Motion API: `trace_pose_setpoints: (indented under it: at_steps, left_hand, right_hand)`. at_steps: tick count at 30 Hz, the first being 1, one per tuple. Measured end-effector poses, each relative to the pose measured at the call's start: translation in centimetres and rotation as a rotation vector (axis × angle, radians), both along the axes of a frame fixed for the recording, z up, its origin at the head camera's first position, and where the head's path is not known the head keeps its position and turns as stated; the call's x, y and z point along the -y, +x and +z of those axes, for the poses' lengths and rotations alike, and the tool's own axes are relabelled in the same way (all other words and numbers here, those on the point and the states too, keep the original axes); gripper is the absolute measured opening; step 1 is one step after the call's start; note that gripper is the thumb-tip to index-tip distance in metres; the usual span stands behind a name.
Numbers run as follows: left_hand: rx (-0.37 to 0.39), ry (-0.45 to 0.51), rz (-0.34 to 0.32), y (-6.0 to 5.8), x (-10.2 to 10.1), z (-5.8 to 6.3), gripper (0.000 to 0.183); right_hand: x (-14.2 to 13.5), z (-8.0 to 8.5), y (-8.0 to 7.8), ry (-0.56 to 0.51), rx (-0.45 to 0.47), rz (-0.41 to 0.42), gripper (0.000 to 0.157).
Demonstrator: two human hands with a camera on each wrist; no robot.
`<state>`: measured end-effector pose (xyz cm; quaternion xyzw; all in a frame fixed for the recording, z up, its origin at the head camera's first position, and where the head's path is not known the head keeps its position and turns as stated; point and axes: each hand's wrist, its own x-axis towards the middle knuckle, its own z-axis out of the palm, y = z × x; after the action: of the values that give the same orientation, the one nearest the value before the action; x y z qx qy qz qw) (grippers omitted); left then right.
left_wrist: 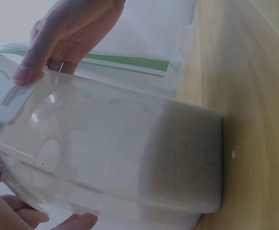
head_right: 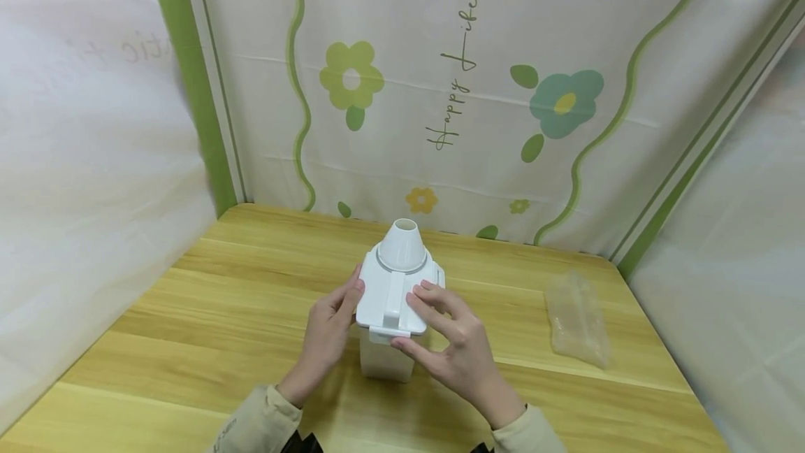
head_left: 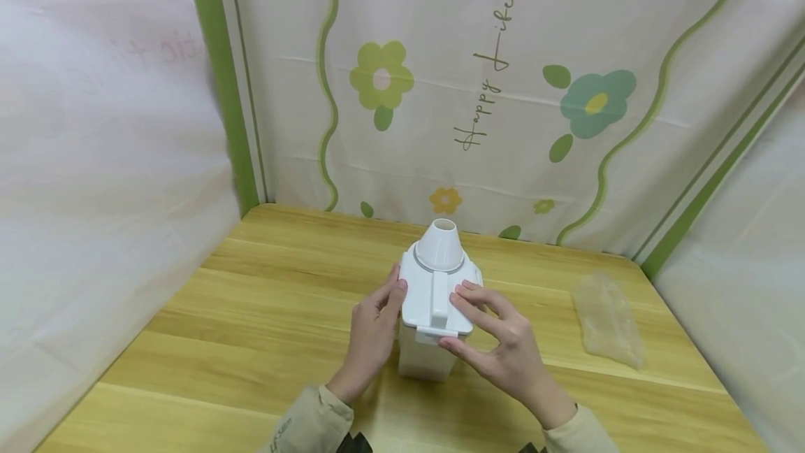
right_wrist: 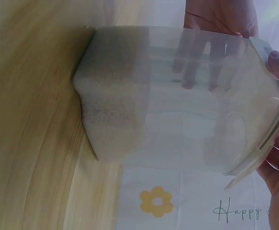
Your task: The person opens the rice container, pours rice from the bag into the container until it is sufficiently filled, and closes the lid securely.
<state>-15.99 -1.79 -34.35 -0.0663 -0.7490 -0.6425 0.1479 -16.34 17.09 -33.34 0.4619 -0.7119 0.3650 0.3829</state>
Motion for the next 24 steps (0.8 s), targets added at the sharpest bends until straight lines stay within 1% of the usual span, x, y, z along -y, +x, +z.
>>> trace_pose_setpoints:
  at_steps: [2,3,9,12,16,21,23,24]
  left_hand:
    - [0.001,0.002,0.004,0.1,-0.1,0.1,0.043]
    - [0.001,-0.001,0.007,0.0,0.0,-0.1,0.043]
    - [0.002,-0.010,0.032,-1.4,-0.1,-2.5,0.045]
    - [0.001,0.001,0.038,-1.7,-0.2,-3.1,0.046]
    - [0.005,0.011,0.040,-1.6,-0.4,-3.1,0.046]
    - [0.019,0.012,0.044,-1.5,-0.5,-3.0,0.045]
    - [0.022,0.021,0.045,-1.3,-0.5,-2.6,0.044]
    - [0.025,0.027,0.046,-1.1,-0.5,-2.2,0.043]
  right_hand:
    - [0.0,0.0,0.0,0.000,0.002,0.000,0.050]
    - [0.0,0.0,0.0,-0.001,0.005,0.000,0.050]
    - [0.1,0.0,0.0,-0.004,0.008,-0.003,0.050]
    - [0.0,0.0,0.1,-0.004,0.016,-0.007,0.050]
    - [0.0,0.0,0.2,-0.006,0.029,-0.007,0.050]
    - [-0.1,0.0,0.2,0.008,0.031,-0.026,0.051]
    - [-0.1,0.0,0.2,0.016,0.032,-0.034,0.051]
    - [-0.2,0.0,0.3,0.019,0.034,-0.033,0.051]
